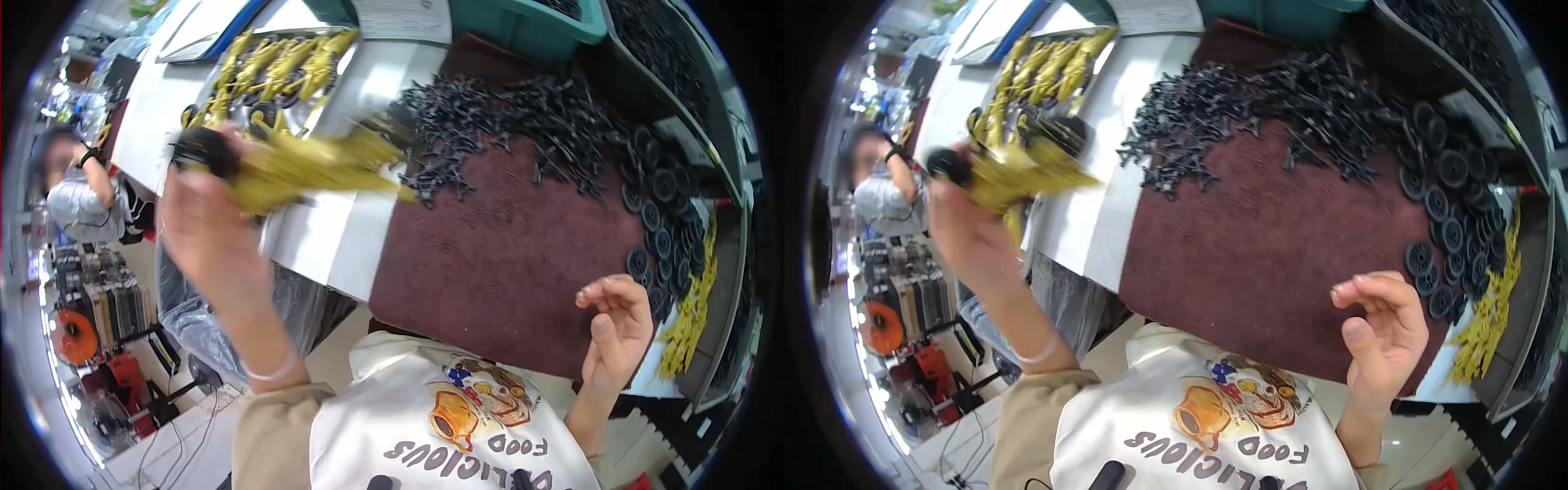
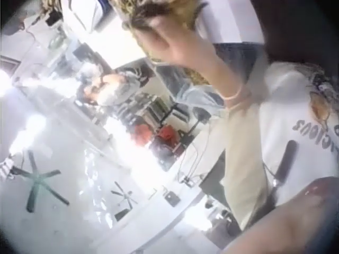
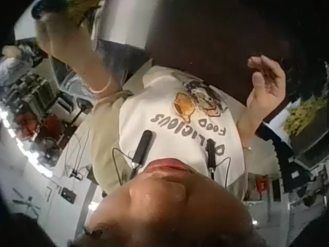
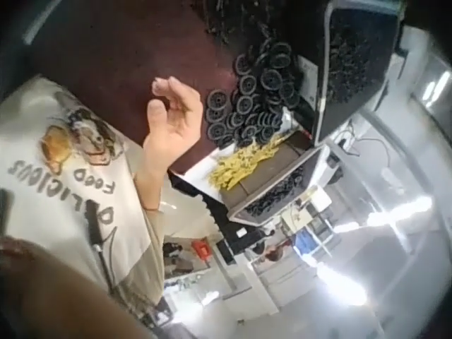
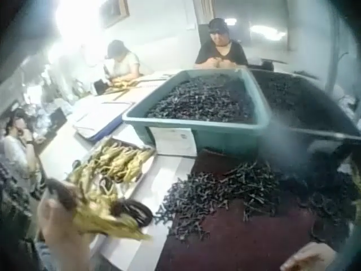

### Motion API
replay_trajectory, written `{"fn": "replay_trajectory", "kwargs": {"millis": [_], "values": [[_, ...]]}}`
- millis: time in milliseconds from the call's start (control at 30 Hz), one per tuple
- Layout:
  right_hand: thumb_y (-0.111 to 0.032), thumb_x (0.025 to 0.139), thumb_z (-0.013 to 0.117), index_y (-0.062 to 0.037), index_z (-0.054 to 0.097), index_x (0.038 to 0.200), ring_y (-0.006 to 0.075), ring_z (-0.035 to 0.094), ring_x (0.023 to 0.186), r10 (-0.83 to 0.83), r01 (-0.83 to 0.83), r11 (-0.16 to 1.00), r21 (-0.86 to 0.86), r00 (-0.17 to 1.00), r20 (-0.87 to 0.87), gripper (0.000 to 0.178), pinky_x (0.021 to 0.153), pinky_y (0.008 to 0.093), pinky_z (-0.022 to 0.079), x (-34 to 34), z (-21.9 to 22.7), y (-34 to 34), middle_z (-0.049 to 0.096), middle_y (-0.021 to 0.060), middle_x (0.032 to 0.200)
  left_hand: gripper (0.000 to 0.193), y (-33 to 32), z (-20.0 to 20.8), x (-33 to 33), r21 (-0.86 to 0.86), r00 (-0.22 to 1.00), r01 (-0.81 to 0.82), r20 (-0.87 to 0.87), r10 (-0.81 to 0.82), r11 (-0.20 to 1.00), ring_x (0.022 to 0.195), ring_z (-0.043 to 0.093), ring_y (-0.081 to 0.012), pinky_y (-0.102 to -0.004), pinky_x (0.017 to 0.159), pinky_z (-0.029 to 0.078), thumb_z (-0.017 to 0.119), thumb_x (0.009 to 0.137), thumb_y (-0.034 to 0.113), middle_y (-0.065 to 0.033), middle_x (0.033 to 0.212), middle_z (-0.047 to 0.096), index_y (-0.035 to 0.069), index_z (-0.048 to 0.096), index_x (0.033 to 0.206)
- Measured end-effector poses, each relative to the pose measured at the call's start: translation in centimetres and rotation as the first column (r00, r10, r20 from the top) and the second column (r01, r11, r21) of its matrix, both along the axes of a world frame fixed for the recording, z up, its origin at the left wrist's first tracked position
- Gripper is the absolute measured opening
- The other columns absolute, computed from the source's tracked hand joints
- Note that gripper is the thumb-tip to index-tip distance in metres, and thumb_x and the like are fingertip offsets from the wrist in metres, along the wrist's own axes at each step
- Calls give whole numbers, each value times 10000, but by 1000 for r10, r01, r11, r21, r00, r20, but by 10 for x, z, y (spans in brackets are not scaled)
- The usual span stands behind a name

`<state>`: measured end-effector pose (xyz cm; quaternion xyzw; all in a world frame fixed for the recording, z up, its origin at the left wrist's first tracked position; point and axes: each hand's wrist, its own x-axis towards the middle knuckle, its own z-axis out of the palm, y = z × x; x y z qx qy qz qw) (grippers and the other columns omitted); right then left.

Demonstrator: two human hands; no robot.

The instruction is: The person assembles toy motorcycles by fitting wheels and small parts into frame pieces and snapping the body halves together by hand, then placing the finished toys onto a tray.

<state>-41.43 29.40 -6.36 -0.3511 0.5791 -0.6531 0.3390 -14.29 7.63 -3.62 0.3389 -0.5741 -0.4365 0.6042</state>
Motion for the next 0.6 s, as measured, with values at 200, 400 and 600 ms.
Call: {"fn": "replay_trajectory", "kwargs": {"millis": [200, 400, 600], "values": [[-56, 825, 670, 43, 582, 1037, 175, 595, 835, 61, -60, 997, 48, 998, -5, 250, 774, 286, 500, 3, 2, -5, 580, 115, 931, 337, -87, 50, 119, -12, 904, -412, 121, 410, 911, 864, 626, -112, -240, 707, 489, 678, 880, 207, -50, 952, 651, 7, 590, 1137], [-29, 835, 641, 38, 590, 999, 171, 597, 826, 79, -75, 996, 46, 993, -83, 184, 764, 275, 504, 10, 4, -16, 579, 119, 933, 292, -117, 31, 176, 127, 952, -290, 138, 273, 948, 890, 634, -178, -299, 783, 530, 662, 855, 90, -96, 1022, 633, -7, 550, 1108], [2, 834, 621, 38, 594, 983, 163, 599, 837, 105, -98, 993, 72, 989, -103, 156, 766, 271, 515, 13, 5, -20, 569, 120, 948, 345, -117, 31, 149, 166, 969, -141, 223, 102, 976, 899, 647, -167, -311, 802, 544, 651, 866, 106, -106, 1022, 648, -20, 522, 1160]]}}
